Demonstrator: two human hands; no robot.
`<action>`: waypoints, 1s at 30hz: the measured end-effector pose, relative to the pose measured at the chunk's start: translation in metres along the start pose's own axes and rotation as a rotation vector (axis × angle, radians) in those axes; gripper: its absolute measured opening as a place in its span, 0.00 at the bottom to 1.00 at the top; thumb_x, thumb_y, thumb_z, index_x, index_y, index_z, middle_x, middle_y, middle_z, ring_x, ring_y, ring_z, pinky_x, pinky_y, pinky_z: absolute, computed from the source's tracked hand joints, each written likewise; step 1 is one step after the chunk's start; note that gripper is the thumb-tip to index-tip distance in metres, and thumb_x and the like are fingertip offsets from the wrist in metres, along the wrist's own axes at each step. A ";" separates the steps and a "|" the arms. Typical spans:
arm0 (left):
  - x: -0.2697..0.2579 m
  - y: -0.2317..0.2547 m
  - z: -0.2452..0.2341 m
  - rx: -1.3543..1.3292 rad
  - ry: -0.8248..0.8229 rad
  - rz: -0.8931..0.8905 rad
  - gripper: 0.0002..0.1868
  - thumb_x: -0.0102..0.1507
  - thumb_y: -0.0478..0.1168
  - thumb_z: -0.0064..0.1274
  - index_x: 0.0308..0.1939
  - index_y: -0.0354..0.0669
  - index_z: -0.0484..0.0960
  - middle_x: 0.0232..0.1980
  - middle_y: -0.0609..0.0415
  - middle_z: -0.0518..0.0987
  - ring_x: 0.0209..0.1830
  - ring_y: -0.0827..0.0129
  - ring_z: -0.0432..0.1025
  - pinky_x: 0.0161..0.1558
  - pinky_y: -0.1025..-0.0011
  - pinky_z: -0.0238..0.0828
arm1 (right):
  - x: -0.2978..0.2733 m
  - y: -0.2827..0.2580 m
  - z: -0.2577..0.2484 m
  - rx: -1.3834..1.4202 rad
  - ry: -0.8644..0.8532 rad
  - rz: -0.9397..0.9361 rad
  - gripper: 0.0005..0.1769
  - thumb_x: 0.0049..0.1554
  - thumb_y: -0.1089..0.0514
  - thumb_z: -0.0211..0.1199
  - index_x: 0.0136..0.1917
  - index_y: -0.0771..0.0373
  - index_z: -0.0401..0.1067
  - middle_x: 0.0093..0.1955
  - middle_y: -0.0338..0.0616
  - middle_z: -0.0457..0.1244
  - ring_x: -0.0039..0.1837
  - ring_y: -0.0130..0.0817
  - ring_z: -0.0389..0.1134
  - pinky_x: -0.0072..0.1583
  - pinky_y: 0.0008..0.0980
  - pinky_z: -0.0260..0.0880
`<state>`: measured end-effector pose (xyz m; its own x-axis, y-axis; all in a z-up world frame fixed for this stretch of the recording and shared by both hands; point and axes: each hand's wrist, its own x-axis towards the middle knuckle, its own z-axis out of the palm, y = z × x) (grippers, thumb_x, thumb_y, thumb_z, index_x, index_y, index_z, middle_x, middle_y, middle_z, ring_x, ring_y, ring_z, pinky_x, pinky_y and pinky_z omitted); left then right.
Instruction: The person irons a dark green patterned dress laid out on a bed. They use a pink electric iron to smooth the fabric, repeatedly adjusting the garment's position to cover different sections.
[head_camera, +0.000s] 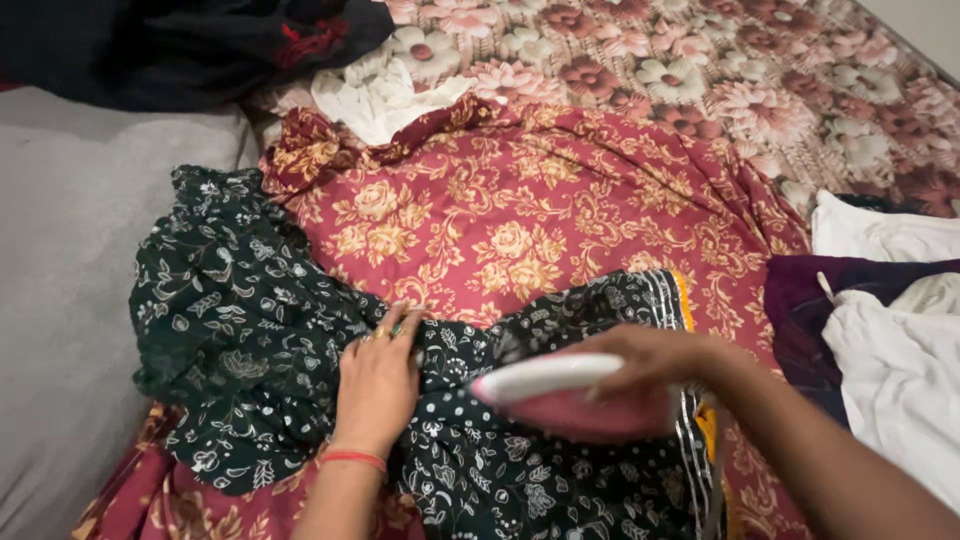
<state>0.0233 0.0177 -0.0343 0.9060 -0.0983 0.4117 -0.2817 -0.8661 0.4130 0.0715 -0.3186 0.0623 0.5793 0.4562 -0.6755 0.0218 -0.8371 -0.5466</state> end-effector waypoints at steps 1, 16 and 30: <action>0.000 -0.006 0.004 0.063 -0.054 -0.068 0.34 0.59 0.39 0.55 0.70 0.48 0.68 0.68 0.46 0.73 0.56 0.52 0.72 0.59 0.51 0.64 | -0.002 -0.014 0.009 -0.029 -0.041 -0.107 0.39 0.49 0.46 0.70 0.74 0.46 0.67 0.55 0.41 0.73 0.54 0.33 0.74 0.57 0.34 0.75; 0.000 -0.032 0.016 -0.022 -0.138 -0.593 0.20 0.67 0.45 0.47 0.61 0.45 0.75 0.45 0.37 0.82 0.45 0.43 0.78 0.49 0.51 0.73 | -0.048 0.098 -0.070 0.237 0.180 0.109 0.38 0.50 0.55 0.70 0.74 0.53 0.70 0.36 0.45 0.70 0.26 0.26 0.63 0.28 0.26 0.64; 0.027 -0.026 -0.031 -0.871 0.466 -0.768 0.14 0.68 0.37 0.52 0.53 0.30 0.84 0.40 0.53 0.83 0.31 0.75 0.78 0.29 0.76 0.75 | 0.034 -0.016 -0.046 -0.016 0.171 0.144 0.40 0.47 0.48 0.72 0.73 0.40 0.68 0.56 0.43 0.74 0.52 0.38 0.75 0.56 0.36 0.76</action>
<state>0.0456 0.0532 -0.0083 0.7805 0.6251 0.0013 -0.0066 0.0063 1.0000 0.1283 -0.3035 0.0711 0.7073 0.2745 -0.6514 -0.0592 -0.8953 -0.4415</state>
